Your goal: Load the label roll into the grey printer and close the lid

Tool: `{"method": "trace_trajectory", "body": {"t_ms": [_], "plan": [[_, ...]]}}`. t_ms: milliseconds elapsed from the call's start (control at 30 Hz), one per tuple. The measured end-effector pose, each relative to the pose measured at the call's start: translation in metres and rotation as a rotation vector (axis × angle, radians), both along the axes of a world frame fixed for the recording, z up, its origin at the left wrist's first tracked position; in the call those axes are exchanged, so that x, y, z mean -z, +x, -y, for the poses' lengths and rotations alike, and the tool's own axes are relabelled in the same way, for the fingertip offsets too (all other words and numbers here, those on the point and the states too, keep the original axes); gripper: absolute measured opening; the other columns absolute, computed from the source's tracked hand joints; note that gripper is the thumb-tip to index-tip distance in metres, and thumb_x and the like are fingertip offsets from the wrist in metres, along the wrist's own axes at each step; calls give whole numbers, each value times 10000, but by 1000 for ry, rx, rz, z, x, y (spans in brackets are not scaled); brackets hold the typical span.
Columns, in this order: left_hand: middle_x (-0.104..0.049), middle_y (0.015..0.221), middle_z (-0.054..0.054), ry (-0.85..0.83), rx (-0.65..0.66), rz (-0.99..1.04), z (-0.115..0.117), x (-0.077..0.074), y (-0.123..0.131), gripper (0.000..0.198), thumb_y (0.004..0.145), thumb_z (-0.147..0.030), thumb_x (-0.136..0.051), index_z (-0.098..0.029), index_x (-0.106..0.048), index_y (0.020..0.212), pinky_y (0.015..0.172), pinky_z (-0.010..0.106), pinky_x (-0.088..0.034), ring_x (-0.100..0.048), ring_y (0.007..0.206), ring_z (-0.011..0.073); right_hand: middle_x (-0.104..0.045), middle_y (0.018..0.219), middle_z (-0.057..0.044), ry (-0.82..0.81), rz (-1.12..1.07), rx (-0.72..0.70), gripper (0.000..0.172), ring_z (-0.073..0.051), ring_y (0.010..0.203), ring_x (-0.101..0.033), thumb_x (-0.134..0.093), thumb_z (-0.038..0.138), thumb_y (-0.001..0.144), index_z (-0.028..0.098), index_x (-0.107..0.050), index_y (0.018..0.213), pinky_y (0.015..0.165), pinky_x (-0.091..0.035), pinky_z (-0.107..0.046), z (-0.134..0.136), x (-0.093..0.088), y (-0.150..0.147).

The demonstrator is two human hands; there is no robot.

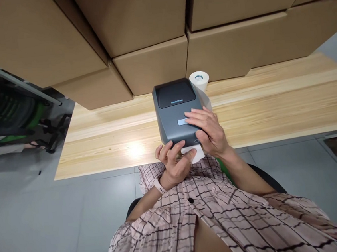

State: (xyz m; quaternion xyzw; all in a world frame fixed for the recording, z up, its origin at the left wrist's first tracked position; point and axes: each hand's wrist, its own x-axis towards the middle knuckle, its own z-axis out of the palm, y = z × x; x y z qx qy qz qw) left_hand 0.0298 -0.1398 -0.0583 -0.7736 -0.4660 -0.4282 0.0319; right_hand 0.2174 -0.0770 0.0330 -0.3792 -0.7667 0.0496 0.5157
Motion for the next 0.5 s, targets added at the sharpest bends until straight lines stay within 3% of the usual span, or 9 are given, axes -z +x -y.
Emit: {"method": "trace_trajectory", "body": {"t_ms": [100,200,333,400,500], "plan": [[-695,1399,50,79,30,27,3,-4,-3,243,948,-275,-730,-394,-751,1158,1266,640,-279,-344,1562,329,-702,1502,-40,-41,148,62,338,-282,1431,-624,-466,362,1104,317,-686,1356,1229,-428,-549,8,-12,1],[-535,1595,92,177,27,118,1,-18,-5,472,939,-380,-734,-340,-610,1393,1275,594,-324,-328,1588,346,-645,1572,-46,-76,323,149,285,-310,1489,-566,-515,401,1105,303,-694,1303,1298,-303,-600,11,-26,2],[-389,1722,124,223,22,272,-10,-35,-3,673,1014,-542,-536,-285,-385,1617,1261,599,-381,-388,1579,365,-644,1574,-46,-85,394,84,278,-302,1542,-518,-506,440,1114,267,-714,1181,1351,-191,-620,2,-32,5],[-386,1734,118,156,61,387,-15,-41,-1,648,1057,-523,-428,-276,-357,1652,1275,599,-379,-390,1592,357,-634,1585,-43,-135,345,3,310,-290,1563,-495,-471,457,1122,274,-712,1189,1351,-219,-617,-2,-30,10],[-424,1717,101,44,75,567,-22,-48,-2,592,1092,-462,-394,-285,-384,1657,1298,557,-381,-404,1598,327,-524,1682,-60,-210,196,-94,416,-300,1608,-428,-448,555,1107,307,-658,1367,1310,-339,-611,-1,-29,20]]}}
